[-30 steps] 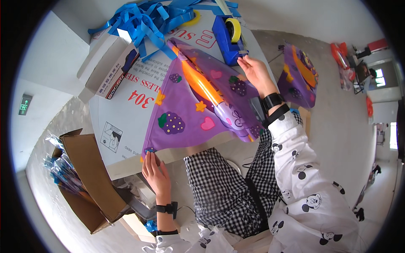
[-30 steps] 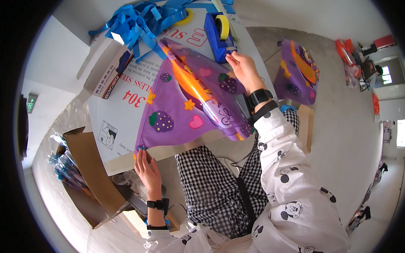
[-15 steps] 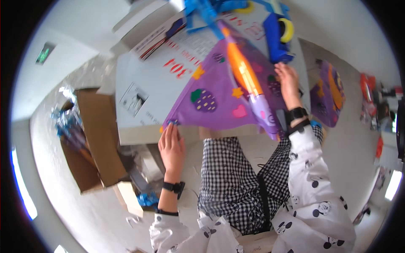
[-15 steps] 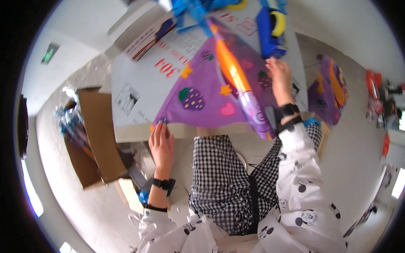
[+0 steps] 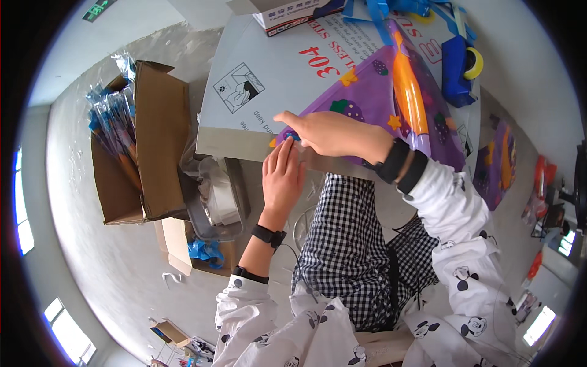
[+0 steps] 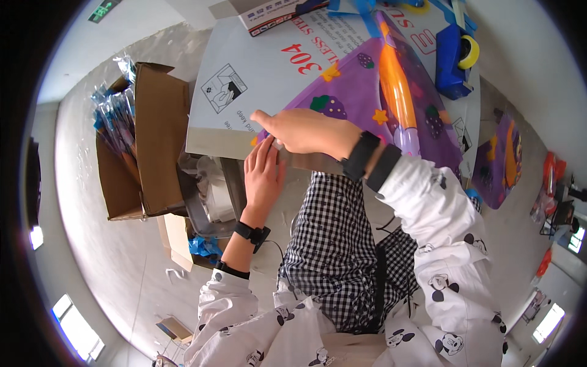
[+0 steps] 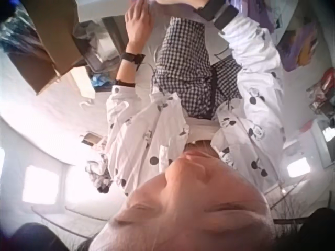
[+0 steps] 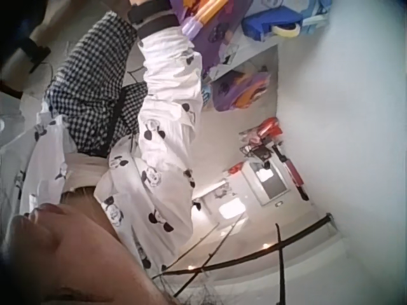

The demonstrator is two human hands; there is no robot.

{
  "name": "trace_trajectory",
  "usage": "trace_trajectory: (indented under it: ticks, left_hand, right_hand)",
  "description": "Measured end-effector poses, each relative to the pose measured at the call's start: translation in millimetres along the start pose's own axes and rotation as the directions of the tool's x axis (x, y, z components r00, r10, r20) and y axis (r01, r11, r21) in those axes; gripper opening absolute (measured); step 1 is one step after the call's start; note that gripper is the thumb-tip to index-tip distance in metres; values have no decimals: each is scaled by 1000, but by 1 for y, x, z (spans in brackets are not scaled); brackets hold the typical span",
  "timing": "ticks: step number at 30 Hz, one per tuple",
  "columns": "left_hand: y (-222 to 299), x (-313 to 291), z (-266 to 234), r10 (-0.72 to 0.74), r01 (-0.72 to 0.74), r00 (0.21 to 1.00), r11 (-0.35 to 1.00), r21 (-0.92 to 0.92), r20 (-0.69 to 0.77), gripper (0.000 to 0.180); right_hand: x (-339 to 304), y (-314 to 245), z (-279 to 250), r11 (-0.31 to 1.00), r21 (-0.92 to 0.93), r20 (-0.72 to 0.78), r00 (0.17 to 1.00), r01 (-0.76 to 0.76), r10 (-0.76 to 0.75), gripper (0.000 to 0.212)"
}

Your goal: The recorder is assembling a kite by applying tape and attaching decorative blue ribbons.

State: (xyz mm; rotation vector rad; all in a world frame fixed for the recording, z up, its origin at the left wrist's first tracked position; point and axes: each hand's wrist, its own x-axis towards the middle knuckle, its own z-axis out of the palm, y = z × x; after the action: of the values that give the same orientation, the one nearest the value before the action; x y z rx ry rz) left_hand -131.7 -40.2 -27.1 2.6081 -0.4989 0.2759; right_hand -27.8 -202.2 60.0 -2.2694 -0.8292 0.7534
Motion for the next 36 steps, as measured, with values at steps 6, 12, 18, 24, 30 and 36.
trace_trajectory:
  ticks: [6, 12, 18, 24, 30, 36]
  left_hand:
    - [0, -3, 2, -58, 56, 998, 997, -55, -36, 47]
    - [-1, -3, 2, -51, 47, 998, 995, -88, -47, 47]
    - [-1, -4, 1, -58, 52, 996, 995, -91, -67, 44]
    - [-1, -3, 1, -58, 52, 996, 995, -86, -71, 41]
    - [0, -2, -1, -55, 48, 996, 995, -89, -74, 38]
    - [0, -1, -1, 3, -7, 998, 998, -62, -61, 39]
  right_hand:
    - [35, 19, 12, 996, -85, 43, 999, 18, -15, 25]
    - [43, 27, 18, 993, -112, 42, 999, 30, -26, 25]
    - [44, 17, 19, 962, -272, 58, 998, 23, -7, 29]
    - [45, 5, 26, 906, -423, -17, 1000, -4, -4, 29]
    - [45, -3, 32, 863, -481, -176, 981, -157, 81, 30]
    - [48, 2, 37, 724, -595, -480, 877, -350, 30, 31]
